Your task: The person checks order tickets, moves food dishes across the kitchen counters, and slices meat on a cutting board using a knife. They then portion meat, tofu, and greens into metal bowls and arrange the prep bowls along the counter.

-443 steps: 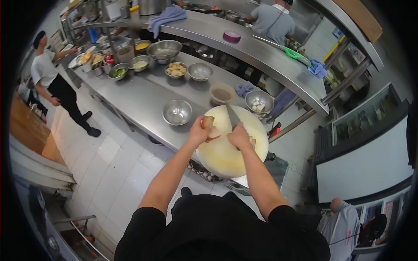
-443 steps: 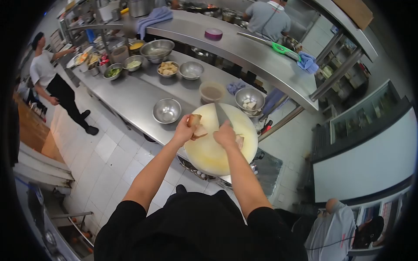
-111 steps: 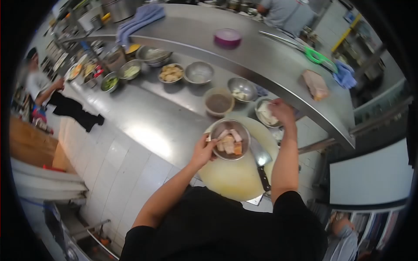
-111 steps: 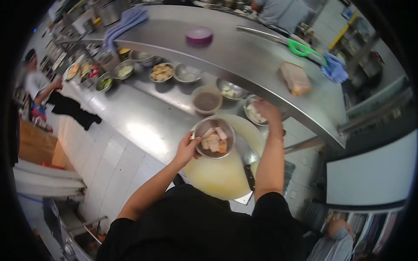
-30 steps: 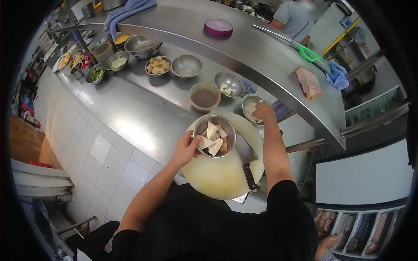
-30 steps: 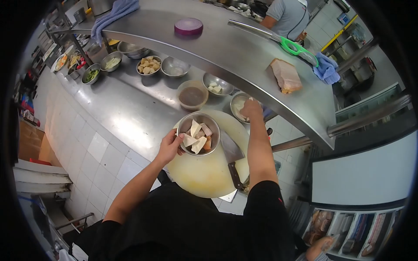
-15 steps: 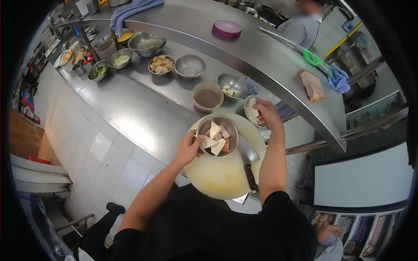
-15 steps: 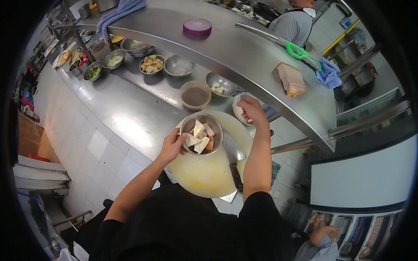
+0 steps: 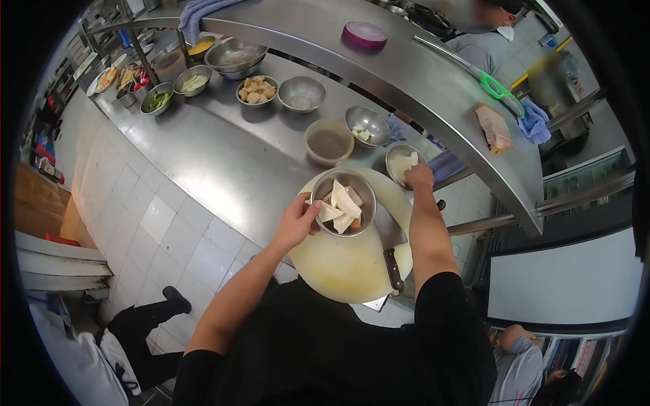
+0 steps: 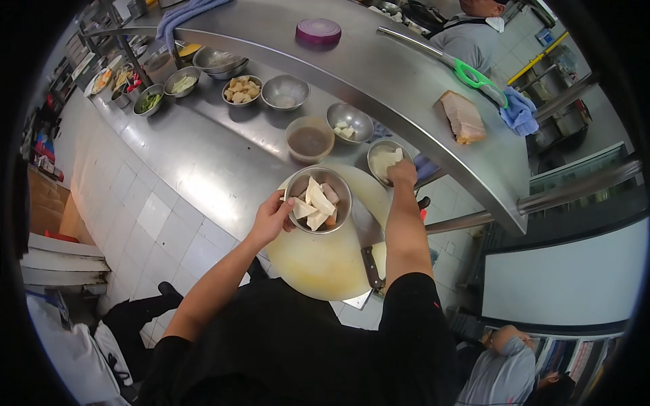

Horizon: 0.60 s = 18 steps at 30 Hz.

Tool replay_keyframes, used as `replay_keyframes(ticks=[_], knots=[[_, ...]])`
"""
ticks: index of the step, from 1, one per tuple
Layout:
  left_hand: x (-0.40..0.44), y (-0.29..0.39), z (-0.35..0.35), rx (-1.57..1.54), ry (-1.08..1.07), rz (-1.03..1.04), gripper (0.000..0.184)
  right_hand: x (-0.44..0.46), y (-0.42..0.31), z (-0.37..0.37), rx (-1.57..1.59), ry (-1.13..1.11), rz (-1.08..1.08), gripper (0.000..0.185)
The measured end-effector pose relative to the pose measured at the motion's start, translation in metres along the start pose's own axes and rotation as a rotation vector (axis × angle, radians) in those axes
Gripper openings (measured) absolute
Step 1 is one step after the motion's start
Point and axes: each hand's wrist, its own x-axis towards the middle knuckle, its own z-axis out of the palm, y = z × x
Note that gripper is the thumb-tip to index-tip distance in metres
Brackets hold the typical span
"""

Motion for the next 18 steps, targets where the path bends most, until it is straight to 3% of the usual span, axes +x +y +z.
replay_keyframes(ticks=[6,8,9,11,14,15,17,18], knots=[[0.003,0.000,-0.001,0.000,-0.015,-0.006,0.048,-0.027,0.001,-0.036,0.092,0.156,0.007,0.044],[0.003,0.002,-0.001,-0.005,-0.021,-0.009,0.047,-0.070,-0.012,-0.061,0.541,0.071,-0.107,0.038],[0.003,0.002,-0.001,-0.003,-0.023,-0.017,0.046,-0.095,-0.018,-0.071,0.541,0.068,-0.106,0.038],[0.002,0.004,0.000,0.003,-0.028,-0.025,0.045,-0.139,-0.032,-0.090,0.889,-0.294,-0.286,0.030],[0.000,0.006,0.001,0.031,-0.022,-0.032,0.044,-0.167,-0.046,-0.113,0.896,-0.473,-0.412,0.018],[0.000,0.007,0.002,0.024,-0.021,-0.034,0.044,-0.151,-0.041,-0.105,0.898,-0.471,-0.411,0.018],[-0.001,0.008,0.003,0.020,-0.023,-0.034,0.044,-0.084,-0.024,-0.076,0.767,-0.055,-0.312,0.023],[-0.001,0.007,0.002,0.015,-0.030,-0.030,0.044,-0.056,-0.020,-0.069,0.609,0.007,-0.227,0.028]])
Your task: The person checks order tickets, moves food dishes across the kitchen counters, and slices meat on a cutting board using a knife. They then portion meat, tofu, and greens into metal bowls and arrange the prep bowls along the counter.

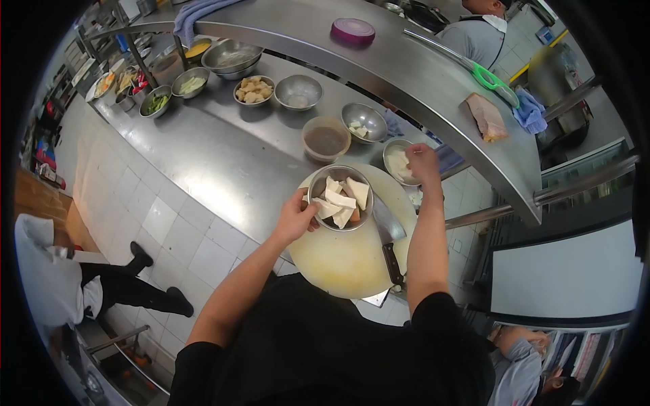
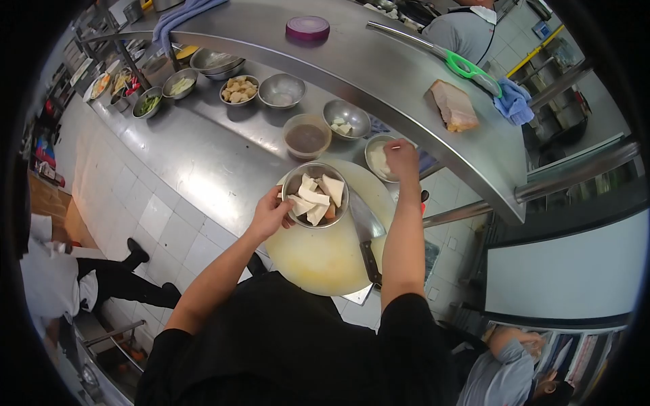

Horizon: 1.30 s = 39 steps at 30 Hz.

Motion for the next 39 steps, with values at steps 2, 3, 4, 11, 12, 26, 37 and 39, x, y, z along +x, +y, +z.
replay_keyframes(ticks=[2,3,4,11,12,26,37,39], knots=[[-0.001,-0.001,-0.001,-0.003,-0.007,0.004,0.044,0.034,0.019,0.004,-0.163,0.064,0.066,0.032],[-0.002,-0.001,-0.001,-0.012,-0.007,0.011,0.045,0.045,0.026,0.008,-0.263,0.043,0.160,0.037],[-0.002,-0.001,-0.001,-0.022,-0.006,0.019,0.045,0.052,0.035,0.013,-0.363,0.020,0.253,0.043],[-0.005,-0.006,-0.004,-0.008,0.036,0.021,0.049,0.062,0.045,0.043,-0.552,-0.034,0.228,0.065],[-0.005,-0.006,-0.004,-0.006,0.031,0.015,0.050,0.061,0.043,0.045,-0.593,0.007,0.220,0.061],[0.002,-0.005,-0.001,0.015,0.008,0.007,0.049,0.049,0.057,0.041,-0.408,0.333,0.066,0.043],[-0.003,-0.003,-0.002,0.059,0.014,0.001,0.053,0.034,0.043,0.055,-0.720,0.017,0.046,0.046],[-0.003,-0.002,-0.003,0.066,-0.004,0.010,0.051,0.042,0.049,0.051,-0.704,-0.013,0.039,0.047]])
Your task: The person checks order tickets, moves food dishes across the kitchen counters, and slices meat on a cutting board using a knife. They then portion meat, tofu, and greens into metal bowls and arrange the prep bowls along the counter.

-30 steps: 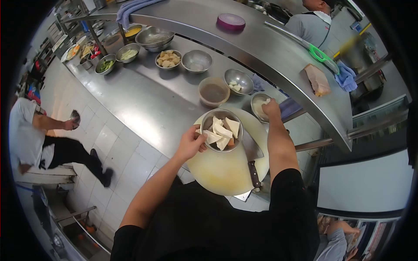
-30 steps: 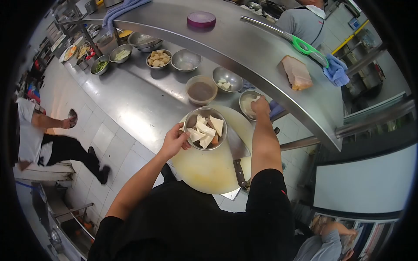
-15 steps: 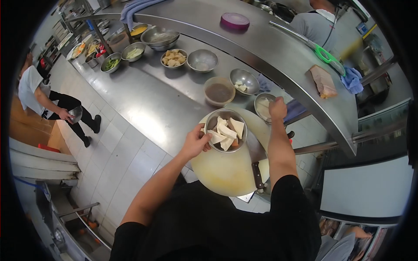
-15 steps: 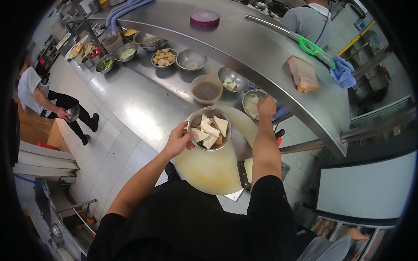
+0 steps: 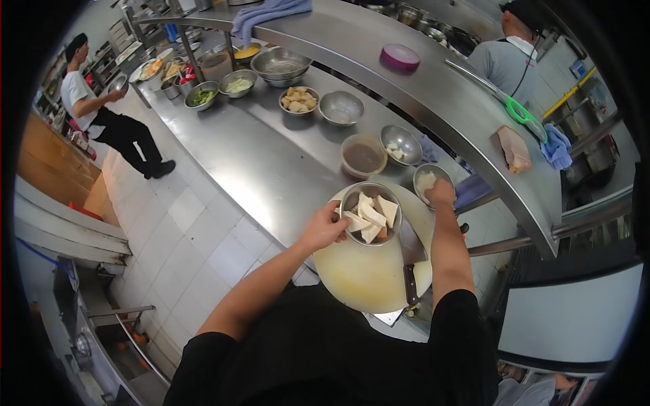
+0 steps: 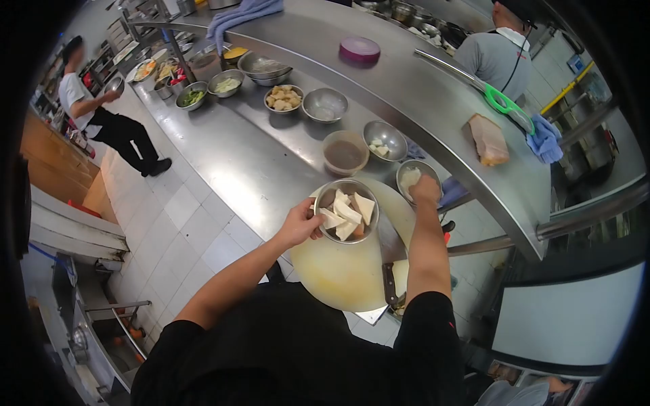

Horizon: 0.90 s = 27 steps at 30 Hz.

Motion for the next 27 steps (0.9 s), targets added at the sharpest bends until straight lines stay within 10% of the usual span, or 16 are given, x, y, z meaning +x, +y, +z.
replay_keyframes(ticks=[8,14,17,27], knots=[[-0.002,0.013,0.001,0.010,0.053,-0.036,0.048,-0.043,-0.021,-0.056,0.548,0.145,0.010,0.037],[0.002,0.033,-0.012,0.021,0.107,-0.138,0.041,-0.170,-0.102,-0.133,0.849,-0.303,-0.375,0.040],[-0.003,0.056,-0.050,0.007,0.141,-0.167,0.039,-0.189,-0.104,-0.124,0.821,-0.071,-0.451,0.039],[0.117,0.014,-0.228,-0.072,0.334,-0.114,0.056,-0.286,-0.188,-0.088,1.038,-0.576,-0.238,0.029]])
